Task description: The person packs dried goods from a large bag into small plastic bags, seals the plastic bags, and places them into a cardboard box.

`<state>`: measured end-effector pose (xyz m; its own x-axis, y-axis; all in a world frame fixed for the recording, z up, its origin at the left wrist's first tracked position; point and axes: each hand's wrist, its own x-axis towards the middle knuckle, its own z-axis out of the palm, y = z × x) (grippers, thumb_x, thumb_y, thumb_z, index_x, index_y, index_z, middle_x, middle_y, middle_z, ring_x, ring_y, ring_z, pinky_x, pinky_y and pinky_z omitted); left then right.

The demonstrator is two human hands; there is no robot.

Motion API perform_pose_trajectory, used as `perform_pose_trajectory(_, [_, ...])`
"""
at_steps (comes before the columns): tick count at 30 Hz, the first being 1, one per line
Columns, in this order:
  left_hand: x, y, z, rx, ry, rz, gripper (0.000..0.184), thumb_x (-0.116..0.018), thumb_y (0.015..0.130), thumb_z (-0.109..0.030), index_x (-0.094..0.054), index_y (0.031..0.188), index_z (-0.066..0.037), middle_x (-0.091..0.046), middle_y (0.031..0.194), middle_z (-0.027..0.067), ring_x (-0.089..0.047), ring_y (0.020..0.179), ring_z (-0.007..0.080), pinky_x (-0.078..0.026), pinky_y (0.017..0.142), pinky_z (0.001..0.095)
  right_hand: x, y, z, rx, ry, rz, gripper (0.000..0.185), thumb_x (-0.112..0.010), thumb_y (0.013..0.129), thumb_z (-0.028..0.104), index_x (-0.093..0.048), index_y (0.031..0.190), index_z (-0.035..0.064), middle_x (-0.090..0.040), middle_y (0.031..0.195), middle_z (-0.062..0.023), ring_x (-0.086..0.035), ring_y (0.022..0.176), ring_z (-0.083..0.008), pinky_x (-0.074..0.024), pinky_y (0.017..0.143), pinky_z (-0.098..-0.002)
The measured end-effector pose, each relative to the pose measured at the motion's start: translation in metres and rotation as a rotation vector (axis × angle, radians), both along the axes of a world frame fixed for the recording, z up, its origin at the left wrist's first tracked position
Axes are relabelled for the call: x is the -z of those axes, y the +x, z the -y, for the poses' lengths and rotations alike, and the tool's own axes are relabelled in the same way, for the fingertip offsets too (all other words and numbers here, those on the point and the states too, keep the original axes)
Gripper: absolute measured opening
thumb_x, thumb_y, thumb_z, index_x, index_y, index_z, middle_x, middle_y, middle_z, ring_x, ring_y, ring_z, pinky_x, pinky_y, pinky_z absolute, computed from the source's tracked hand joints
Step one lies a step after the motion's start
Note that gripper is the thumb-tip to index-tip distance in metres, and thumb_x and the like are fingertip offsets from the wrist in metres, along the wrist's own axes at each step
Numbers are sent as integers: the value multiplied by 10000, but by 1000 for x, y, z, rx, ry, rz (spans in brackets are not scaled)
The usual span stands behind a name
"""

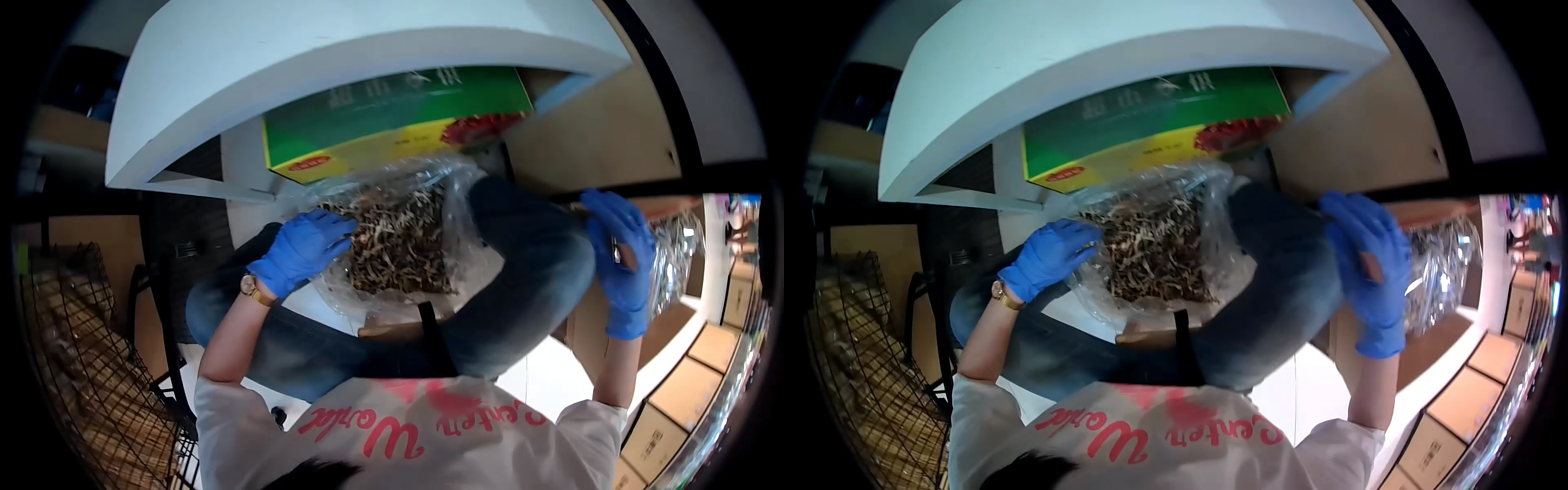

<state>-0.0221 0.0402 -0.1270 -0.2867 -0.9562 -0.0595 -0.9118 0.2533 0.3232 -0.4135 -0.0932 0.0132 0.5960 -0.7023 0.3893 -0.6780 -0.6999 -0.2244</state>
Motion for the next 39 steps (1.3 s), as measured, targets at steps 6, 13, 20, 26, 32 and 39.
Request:
perform_pose_trajectory(6, [-16,19,30,-101,-88,9,421,-656,843,-217,-565,1247,-141,-590,1202,71,-571,1093,280,-486,875,391,50,108,42,-232,124,5,286,-676,831,201,-665,1105,120,-673,1061,-101,-617,1002,-286,-498,862,-395])
perform_pose_trajectory(13, [74,27,107,-26,-437,173,409,-662,821,-208,-576,1216,-151,-601,1210,49,-568,1115,252,-499,864,389,213,182,-13,-253,1438,767,371,-623,917,261,-562,1244,99,-644,1157,-88,-611,1045,-217,-499,862,-384])
perform_pose_trajectory(20, [47,15,100,-193,-260,266,160,-675,783,-303,-702,890,-187,-686,904,2,-642,876,217,-516,663,380,183,200,-27,255,1696,888,836,-473,886,644,-311,1437,36,-508,1355,-135,-515,1194,-267,-414,991,-450])
perform_pose_trajectory(26, [31,42,123,-487,-184,112,204,-643,813,-353,-696,936,-200,-638,802,32,-614,729,237,-504,616,404,177,218,-19,176,1721,1118,769,-413,936,604,-223,1482,98,-456,1395,-173,-467,1248,-319,-418,991,-475])
perform_pose_trajectory(32, [-3,-22,53,9,-140,250,421,-615,836,-392,-564,1211,-208,-622,1035,2,-619,788,216,-509,648,371,166,190,-21,231,1716,1108,800,-435,923,615,-193,1489,103,-485,1362,-156,-486,1219,-297,-435,960,-494])
perform_pose_trajectory(39, [2,-14,16,-64,-184,-365,554,-672,833,-396,-536,1304,-139,-513,1350,116,-499,1217,311,-381,1043,414,134,132,-48,189,1504,849,575,-476,877,14,-382,1441,79,-563,1302,-110,-624,927,-103,-503,689,-207])
